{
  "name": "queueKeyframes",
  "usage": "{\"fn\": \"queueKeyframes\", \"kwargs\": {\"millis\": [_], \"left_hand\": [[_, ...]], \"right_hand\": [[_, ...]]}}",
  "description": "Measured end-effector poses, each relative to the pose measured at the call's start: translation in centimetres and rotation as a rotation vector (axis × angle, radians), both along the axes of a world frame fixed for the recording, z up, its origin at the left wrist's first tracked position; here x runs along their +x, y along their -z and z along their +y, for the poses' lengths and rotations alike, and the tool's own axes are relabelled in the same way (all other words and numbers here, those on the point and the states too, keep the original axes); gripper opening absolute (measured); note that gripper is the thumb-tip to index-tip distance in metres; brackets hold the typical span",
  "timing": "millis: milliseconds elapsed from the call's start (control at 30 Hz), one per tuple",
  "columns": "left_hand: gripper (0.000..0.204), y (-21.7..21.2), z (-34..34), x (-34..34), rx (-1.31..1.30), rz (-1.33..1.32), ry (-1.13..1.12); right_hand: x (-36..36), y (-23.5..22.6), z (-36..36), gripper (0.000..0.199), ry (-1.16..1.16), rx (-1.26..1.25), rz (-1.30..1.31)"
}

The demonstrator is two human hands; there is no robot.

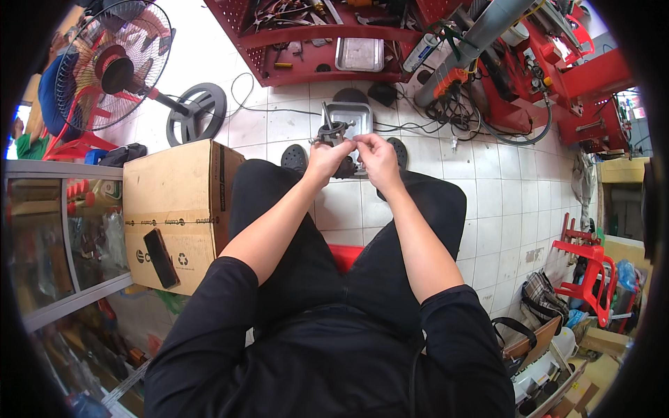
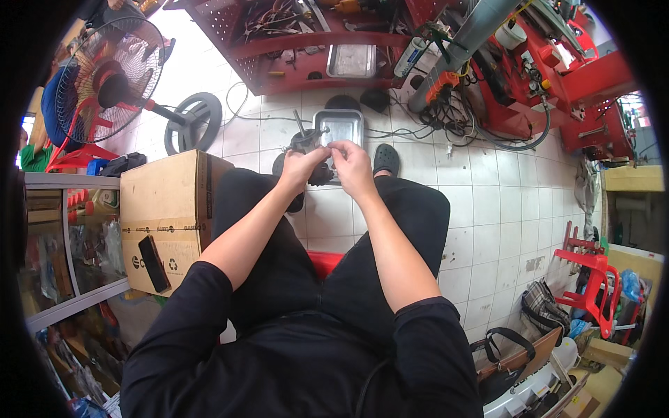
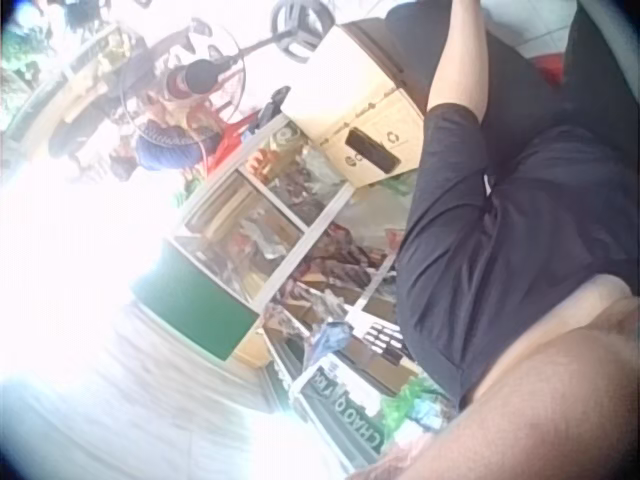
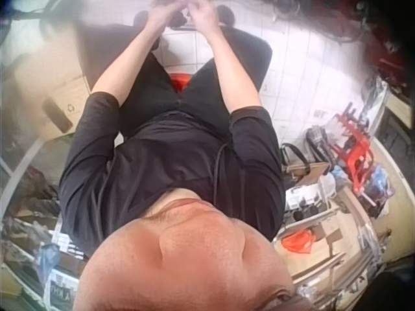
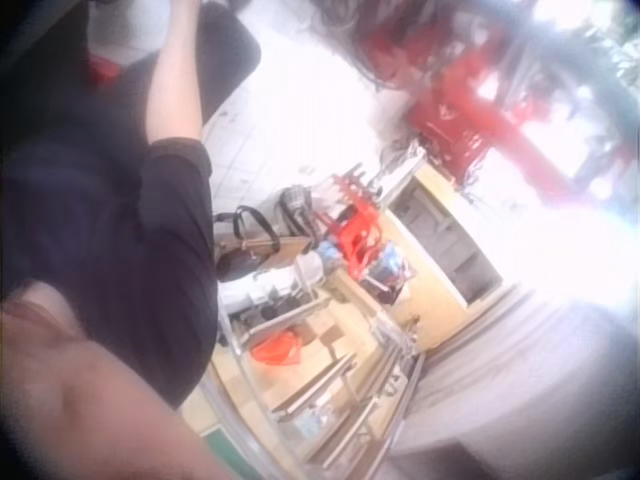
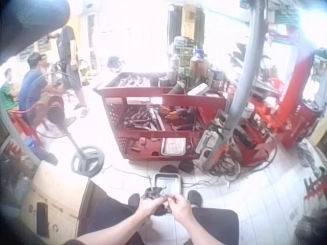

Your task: The person sits on a red stool and assembles a mechanical component, likely a starter motor, using their hands. They insert a small metal pin into a cylindrical part and then attach a gear-like piece, rotating and adjusting the assembly to fit the components together.

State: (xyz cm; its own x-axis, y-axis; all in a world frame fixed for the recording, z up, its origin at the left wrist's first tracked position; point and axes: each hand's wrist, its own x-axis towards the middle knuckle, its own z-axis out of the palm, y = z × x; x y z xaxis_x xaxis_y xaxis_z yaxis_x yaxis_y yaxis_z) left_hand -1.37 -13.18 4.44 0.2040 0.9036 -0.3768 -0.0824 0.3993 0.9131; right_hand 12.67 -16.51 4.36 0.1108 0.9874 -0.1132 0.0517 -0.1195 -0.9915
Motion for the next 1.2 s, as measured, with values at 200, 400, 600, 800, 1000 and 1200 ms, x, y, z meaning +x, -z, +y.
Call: {"fn": "queueKeyframes", "kwargs": {"millis": [200, 400, 600, 800, 1000, 1200], "left_hand": [[0.019, 0.1, 0.1, -0.1, 0.030, -0.020, 0.025], [0.019, -0.4, -0.3, 0.0, 0.034, -0.069, 0.002], [0.018, -0.6, -0.3, 0.0, 0.052, -0.072, -0.019], [0.021, -0.2, -0.2, -0.1, 0.085, -0.153, 0.001], [0.020, -0.2, 0.0, -0.1, 0.169, -0.025, -0.012], [0.019, -0.8, 0.1, 0.1, 0.288, 0.037, 0.047]], "right_hand": [[0.2, -0.7, 0.1, 0.016, -0.012, 0.020, 0.064], [0.2, -1.3, 0.1, 0.015, -0.048, 0.044, 0.046], [0.4, -1.2, 0.2, 0.014, -0.047, 0.025, 0.169], [0.9, -0.8, 0.2, 0.014, -0.100, 0.001, 0.361], [0.5, -1.2, 0.1, 0.014, -0.012, 0.012, 0.232], [0.5, -1.9, -0.2, 0.012, 0.011, 0.114, -0.145]]}}
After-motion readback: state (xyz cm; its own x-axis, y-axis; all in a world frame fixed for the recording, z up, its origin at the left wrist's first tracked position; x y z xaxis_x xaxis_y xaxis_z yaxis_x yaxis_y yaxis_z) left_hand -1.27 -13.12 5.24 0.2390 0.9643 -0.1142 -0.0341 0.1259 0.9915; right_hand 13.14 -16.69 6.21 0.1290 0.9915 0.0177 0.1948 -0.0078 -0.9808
